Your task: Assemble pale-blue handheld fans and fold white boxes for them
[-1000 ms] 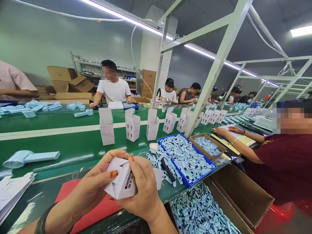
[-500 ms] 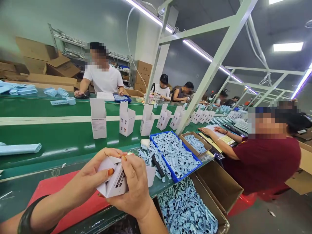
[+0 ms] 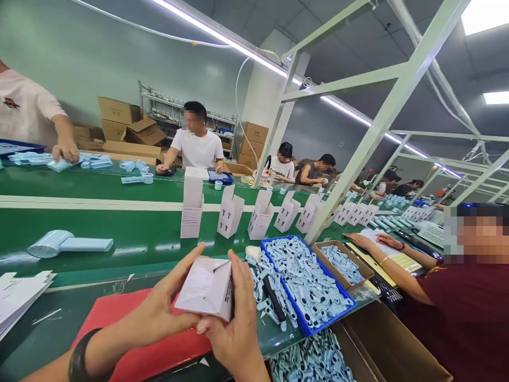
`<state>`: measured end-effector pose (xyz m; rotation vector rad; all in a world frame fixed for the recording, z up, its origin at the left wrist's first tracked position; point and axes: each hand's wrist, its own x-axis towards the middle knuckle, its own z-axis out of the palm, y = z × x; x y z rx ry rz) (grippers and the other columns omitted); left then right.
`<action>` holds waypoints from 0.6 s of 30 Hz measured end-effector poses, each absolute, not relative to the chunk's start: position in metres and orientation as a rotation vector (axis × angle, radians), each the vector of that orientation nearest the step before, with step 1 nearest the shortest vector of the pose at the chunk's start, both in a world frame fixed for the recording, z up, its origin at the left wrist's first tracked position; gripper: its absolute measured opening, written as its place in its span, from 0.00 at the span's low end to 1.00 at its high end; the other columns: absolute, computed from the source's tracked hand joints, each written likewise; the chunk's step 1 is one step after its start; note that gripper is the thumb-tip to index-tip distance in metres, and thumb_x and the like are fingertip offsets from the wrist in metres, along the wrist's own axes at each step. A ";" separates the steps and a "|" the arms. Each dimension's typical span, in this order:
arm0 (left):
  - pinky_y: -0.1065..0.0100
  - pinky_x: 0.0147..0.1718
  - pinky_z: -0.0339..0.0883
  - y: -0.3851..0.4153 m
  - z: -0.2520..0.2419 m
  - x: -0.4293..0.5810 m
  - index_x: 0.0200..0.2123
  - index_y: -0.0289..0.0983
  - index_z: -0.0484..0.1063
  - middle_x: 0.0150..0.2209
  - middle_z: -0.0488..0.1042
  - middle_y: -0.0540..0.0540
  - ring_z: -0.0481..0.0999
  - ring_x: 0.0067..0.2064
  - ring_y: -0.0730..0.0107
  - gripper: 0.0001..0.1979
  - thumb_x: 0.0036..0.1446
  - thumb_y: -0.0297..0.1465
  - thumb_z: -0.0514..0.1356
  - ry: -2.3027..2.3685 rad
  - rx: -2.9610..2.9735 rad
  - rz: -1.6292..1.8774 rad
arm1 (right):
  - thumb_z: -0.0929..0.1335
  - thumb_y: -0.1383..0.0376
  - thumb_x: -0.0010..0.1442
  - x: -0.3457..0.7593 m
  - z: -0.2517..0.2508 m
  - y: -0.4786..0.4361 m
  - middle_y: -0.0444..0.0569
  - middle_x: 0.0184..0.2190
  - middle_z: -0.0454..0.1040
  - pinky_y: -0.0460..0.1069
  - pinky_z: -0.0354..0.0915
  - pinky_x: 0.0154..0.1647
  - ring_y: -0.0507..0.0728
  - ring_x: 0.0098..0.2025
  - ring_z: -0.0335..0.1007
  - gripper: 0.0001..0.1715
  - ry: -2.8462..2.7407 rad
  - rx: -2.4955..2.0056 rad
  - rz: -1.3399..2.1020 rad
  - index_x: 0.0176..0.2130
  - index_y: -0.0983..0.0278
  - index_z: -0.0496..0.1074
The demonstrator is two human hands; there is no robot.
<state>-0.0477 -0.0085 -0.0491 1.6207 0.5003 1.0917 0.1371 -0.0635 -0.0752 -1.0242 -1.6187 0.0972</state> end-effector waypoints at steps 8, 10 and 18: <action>0.69 0.39 0.75 0.025 -0.034 -0.090 0.36 0.41 0.75 0.41 0.80 0.49 0.77 0.42 0.63 0.21 0.42 0.42 0.78 0.641 0.827 1.850 | 0.69 0.39 0.62 0.045 -0.120 -0.028 0.57 0.47 0.79 0.54 0.79 0.35 0.60 0.40 0.81 0.36 -1.228 -0.745 0.842 0.57 0.58 0.69; 0.68 0.44 0.76 0.021 -0.044 -0.093 0.35 0.41 0.75 0.44 0.81 0.50 0.77 0.48 0.61 0.18 0.46 0.42 0.76 0.667 0.717 1.826 | 0.73 0.38 0.56 0.015 -0.114 -0.009 0.59 0.53 0.77 0.58 0.79 0.44 0.64 0.50 0.80 0.43 -1.126 -0.581 1.077 0.60 0.58 0.66; 0.58 0.46 0.80 -0.009 -0.077 -0.137 0.55 0.45 0.72 0.58 0.75 0.41 0.74 0.61 0.52 0.21 0.60 0.39 0.67 1.098 0.407 1.545 | 0.75 0.59 0.52 -0.039 -0.066 0.108 0.59 0.58 0.73 0.57 0.69 0.61 0.62 0.59 0.72 0.44 -1.284 -0.829 0.918 0.63 0.65 0.59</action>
